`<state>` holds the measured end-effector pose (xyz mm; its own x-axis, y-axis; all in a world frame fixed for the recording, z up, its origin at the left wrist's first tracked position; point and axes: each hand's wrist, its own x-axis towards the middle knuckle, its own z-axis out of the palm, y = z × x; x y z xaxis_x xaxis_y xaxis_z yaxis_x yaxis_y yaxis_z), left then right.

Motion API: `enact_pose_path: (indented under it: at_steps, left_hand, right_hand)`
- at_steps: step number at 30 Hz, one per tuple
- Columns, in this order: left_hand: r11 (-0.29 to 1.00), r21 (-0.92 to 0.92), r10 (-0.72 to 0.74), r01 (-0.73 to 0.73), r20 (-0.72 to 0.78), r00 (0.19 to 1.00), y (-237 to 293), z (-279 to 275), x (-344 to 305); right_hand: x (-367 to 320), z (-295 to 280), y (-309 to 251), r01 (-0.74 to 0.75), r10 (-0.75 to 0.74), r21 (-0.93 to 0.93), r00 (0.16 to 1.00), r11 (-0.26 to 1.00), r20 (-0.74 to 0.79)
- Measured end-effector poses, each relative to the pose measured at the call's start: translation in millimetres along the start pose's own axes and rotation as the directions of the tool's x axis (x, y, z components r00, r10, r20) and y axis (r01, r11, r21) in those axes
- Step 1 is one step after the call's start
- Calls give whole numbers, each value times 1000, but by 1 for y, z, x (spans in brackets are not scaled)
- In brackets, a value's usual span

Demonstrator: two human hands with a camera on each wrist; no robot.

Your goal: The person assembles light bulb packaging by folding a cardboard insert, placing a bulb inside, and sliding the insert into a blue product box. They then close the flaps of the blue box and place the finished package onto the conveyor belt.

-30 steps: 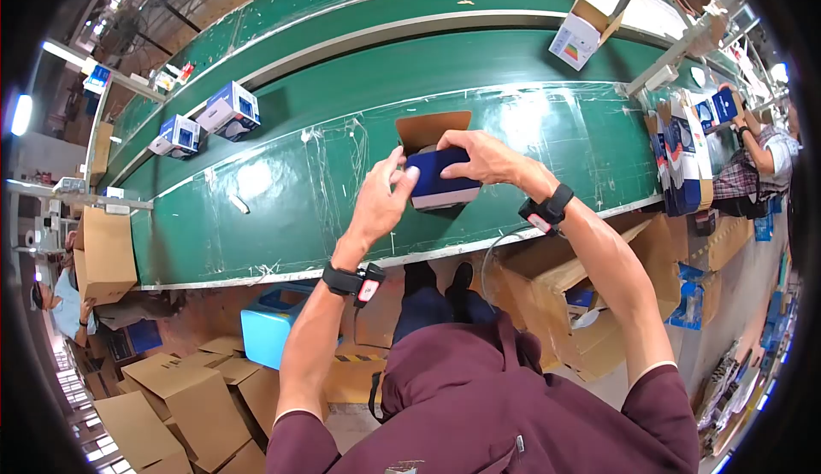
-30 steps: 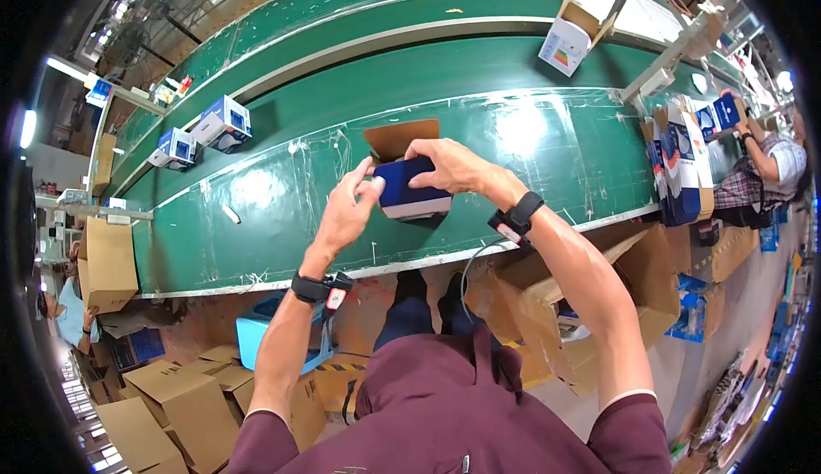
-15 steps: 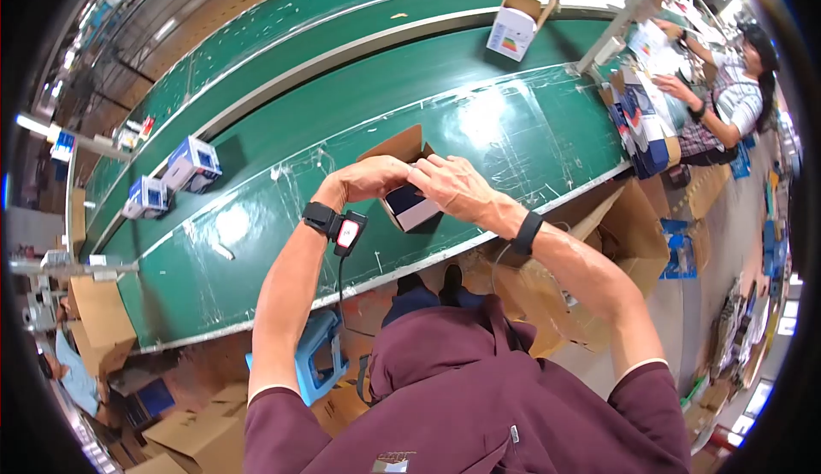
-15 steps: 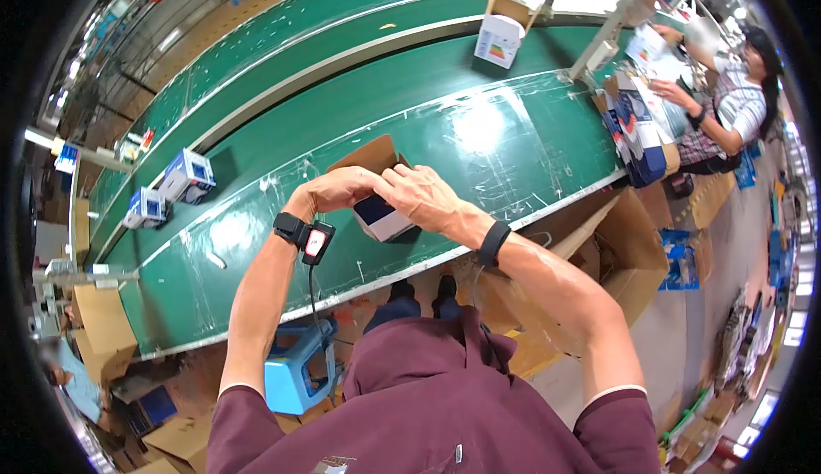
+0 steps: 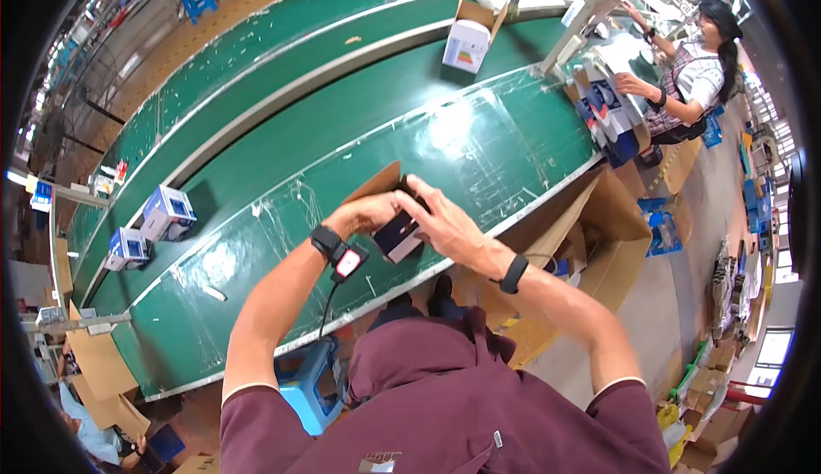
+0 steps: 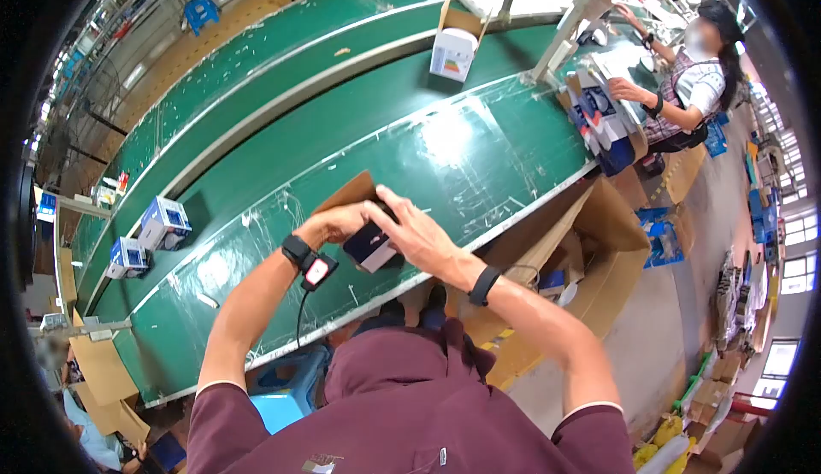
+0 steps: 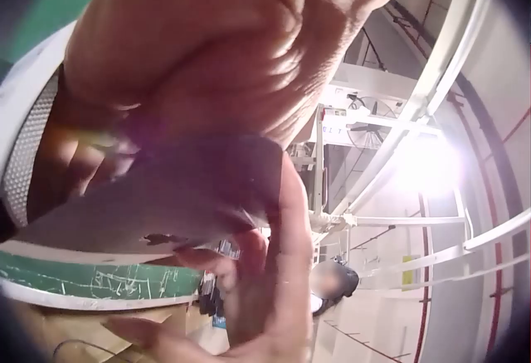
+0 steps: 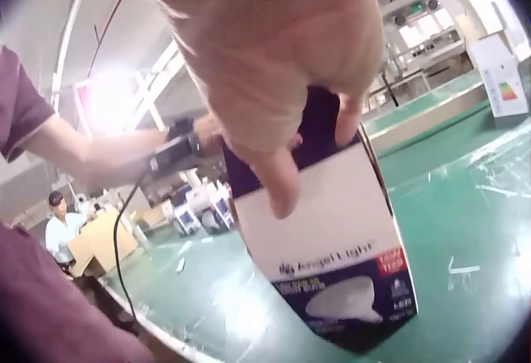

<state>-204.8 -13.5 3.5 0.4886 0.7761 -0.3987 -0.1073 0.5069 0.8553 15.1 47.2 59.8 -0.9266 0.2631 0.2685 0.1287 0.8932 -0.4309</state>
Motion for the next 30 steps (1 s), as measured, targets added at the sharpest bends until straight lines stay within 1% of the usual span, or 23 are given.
enact_pose_path:
  at_steps: [1,3,4,5,8,9,10,13,14,15,18,19,20,21,22,23,24,25,26,27,28,29,30]
  left_hand:
    - [992,54,115,-115,-2,993,-10,-3,5]
    - [995,63,-65,77,-184,981,-1,2,-1]
    - [989,95,-96,116,-195,976,-24,-16,9]
    - [992,56,-99,116,-255,962,-13,-4,2]
    - [980,99,-137,173,-290,947,11,7,-12]
    - [985,97,-116,144,-250,961,3,-1,-7]
    - [988,90,-100,126,-248,964,-6,-8,-6]
    - [997,10,-73,78,-255,964,2,-5,-15]
    - [997,42,-47,60,-270,962,-6,-9,-12]
    - [996,70,-25,46,-279,960,-12,-13,-8]
    - [994,85,-37,63,-276,960,-22,-26,-3]
    - [994,93,-28,56,-273,962,-25,-28,-1]
    - [974,228,63,10,-313,947,-27,-28,2]
    - [988,142,103,-55,-361,927,-18,-16,-7]
    - [933,357,199,-46,-407,891,-6,-9,-15]
    - [836,549,300,-8,-445,844,6,-6,-25]
    - [772,622,482,-127,-444,755,10,-3,-40]
    - [821,548,469,-161,-486,737,35,11,-78]
    - [877,433,432,-211,-515,740,48,12,-114]
    - [911,313,401,-268,-528,749,56,7,-143]
    - [881,378,469,-286,-609,639,59,-6,-172]
    - [877,304,462,-372,-745,481,39,-36,-181]
    - [878,296,421,-377,-852,310,18,-74,-190]
  right_hand:
    - [-3,5,5,52,-53,-41,998,998,-36]
    - [-5,11,5,19,-23,-40,994,999,-105]
    - [-6,15,7,35,-37,-22,992,999,-122]
    - [-7,17,9,49,-49,-2,989,999,-138]
    - [-7,17,10,32,-28,23,984,999,-174]
    - [-6,17,11,32,-26,28,982,999,-186]
    - [-4,19,12,37,-31,21,978,999,-208]
    - [2,21,11,39,-53,-66,972,997,-230]
    - [6,19,7,43,-57,-61,968,997,-245]
    - [10,19,6,49,-62,-65,973,997,-221]
    - [18,17,8,63,-74,-80,986,995,-150]
    - [21,15,9,53,-55,-33,995,998,-79]
    - [28,9,7,39,-39,13,999,999,-9]
    - [35,2,4,25,-28,58,998,998,59]
    - [40,-5,3,38,-43,81,997,996,65]
    - [46,-13,2,66,-74,112,994,992,75]
    - [49,-16,-2,70,-70,96,998,993,-5]
    - [48,-18,-5,-67,65,84,998,994,20]
    - [46,-10,6,-42,46,94,998,995,-46]
    - [49,-12,2,-78,87,116,994,990,-69]
    - [56,-19,-8,-100,112,136,990,986,-88]
    - [62,-15,-10,-57,78,146,988,988,-137]
    - [63,-10,-11,-87,97,119,992,989,-78]
